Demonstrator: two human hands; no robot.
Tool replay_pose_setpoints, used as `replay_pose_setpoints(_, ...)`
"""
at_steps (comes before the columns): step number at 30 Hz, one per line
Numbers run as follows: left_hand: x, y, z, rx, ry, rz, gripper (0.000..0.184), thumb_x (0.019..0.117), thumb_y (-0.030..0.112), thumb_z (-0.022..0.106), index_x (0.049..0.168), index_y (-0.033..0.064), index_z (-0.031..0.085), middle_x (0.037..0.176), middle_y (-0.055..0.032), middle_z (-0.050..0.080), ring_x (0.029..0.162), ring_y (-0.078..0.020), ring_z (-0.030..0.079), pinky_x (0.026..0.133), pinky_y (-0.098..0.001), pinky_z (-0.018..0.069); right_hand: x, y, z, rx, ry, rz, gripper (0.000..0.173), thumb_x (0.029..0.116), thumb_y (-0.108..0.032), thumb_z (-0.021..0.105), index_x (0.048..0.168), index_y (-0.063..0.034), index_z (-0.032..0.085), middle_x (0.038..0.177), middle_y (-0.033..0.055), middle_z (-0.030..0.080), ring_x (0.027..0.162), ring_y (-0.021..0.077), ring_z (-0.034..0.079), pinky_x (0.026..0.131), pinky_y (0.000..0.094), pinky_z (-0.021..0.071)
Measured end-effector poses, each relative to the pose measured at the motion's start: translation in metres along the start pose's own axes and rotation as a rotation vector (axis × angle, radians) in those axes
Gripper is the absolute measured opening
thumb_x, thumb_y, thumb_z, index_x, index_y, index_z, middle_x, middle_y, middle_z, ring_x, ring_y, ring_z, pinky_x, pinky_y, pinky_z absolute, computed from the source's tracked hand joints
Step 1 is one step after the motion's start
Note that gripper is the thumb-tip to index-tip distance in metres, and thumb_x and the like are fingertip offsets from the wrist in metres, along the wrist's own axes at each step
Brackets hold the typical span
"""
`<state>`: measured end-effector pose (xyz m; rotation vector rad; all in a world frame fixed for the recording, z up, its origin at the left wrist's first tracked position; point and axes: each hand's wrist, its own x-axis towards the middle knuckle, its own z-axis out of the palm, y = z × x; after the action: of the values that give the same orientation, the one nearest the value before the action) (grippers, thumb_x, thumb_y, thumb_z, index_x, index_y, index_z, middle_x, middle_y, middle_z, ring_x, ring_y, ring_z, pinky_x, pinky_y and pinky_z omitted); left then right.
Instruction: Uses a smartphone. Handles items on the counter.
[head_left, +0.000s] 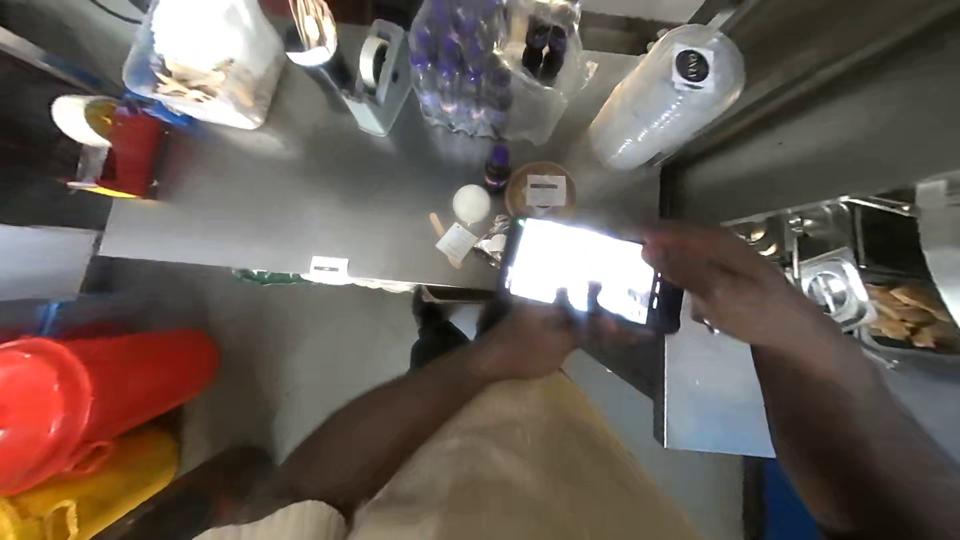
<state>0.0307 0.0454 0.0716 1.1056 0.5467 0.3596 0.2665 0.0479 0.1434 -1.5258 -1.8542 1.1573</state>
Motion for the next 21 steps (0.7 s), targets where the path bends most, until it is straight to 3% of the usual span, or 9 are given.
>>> replay_pose_setpoints(2,0.006,0.018,0.003,-0.027,0.002,0.085,0.035,0.1094,0.021,0.045,0.123,-0.0004,0.069,0.122,-0.0101,0.073,0.116,-0.0221,0.069,0.103,-0.0411,0.056,0.008,-0.013,-0.02,0.007,0.014,-0.09,0.04,0.1065,-0.026,0.04,0.134,-0.0171,0.068,0.124,-0.0051,0.071,0.11,0.0041,0.067,0.095,0.029,0.0582)
replay_pose_setpoints(5,0.011,0.04,0.008,-0.176,-0.004,0.158,0.036,0.1089,0.022,0.048,0.124,-0.006,0.066,0.126,-0.0203,0.07,0.121,-0.0355,0.066,0.109,-0.0506,0.0519,0.013,-0.032,-0.045,0.019,-0.011,-0.16,0.043,0.1027,-0.016,0.038,0.134,-0.0132,0.067,0.124,-0.0012,0.072,0.109,0.008,0.069,0.093,0.0304,0.0601)
replay_pose_setpoints(7,0.011,0.053,0.013,-0.193,-0.005,0.173,0.035,0.109,0.019,0.046,0.122,-0.0067,0.067,0.125,-0.0212,0.07,0.12,-0.0349,0.066,0.108,-0.0491,0.0514,0.013,-0.041,-0.055,0.03,-0.032,-0.18,0.045,0.0994,-0.012,0.04,0.135,-0.0127,0.067,0.12,0.0007,0.073,0.102,0.0093,0.07,0.086,0.0301,0.0617)
replay_pose_setpoints(16,0.013,0.078,0.03,-0.32,-0.073,0.311,0.032,0.1095,0.011,0.042,0.122,-0.0099,0.062,0.128,-0.028,0.065,0.122,-0.0413,0.064,0.111,-0.0515,0.0487,0.006,-0.075,-0.082,-0.078,-0.075,-0.188,0.046,0.0944,-0.006,0.051,0.138,-0.0122,0.064,0.114,0.0018,0.073,0.092,0.0088,0.071,0.078,0.0269,0.0623)
replay_pose_setpoints(18,0.013,0.08,0.033,-0.345,-0.083,0.316,0.034,0.11,0.013,0.041,0.125,-0.0105,0.061,0.131,-0.0297,0.063,0.123,-0.0431,0.062,0.111,-0.0523,0.048,0.006,-0.079,-0.084,-0.061,-0.086,-0.178,0.045,0.0948,-0.004,0.053,0.137,-0.012,0.065,0.115,0.0029,0.073,0.093,0.0104,0.072,0.078,0.0282,0.0632)
replay_pose_setpoints(21,0.006,0.083,0.037,-0.292,-0.05,0.279,0.036,0.1109,0.021,0.04,0.124,-0.004,0.063,0.13,-0.0249,0.065,0.119,-0.0385,0.066,0.106,-0.0486,0.0517,0.007,-0.082,-0.086,-0.066,-0.096,-0.196,0.044,0.0925,-0.002,0.054,0.133,-0.0119,0.068,0.112,0.0027,0.074,0.091,0.0097,0.072,0.076,0.0278,0.0634)
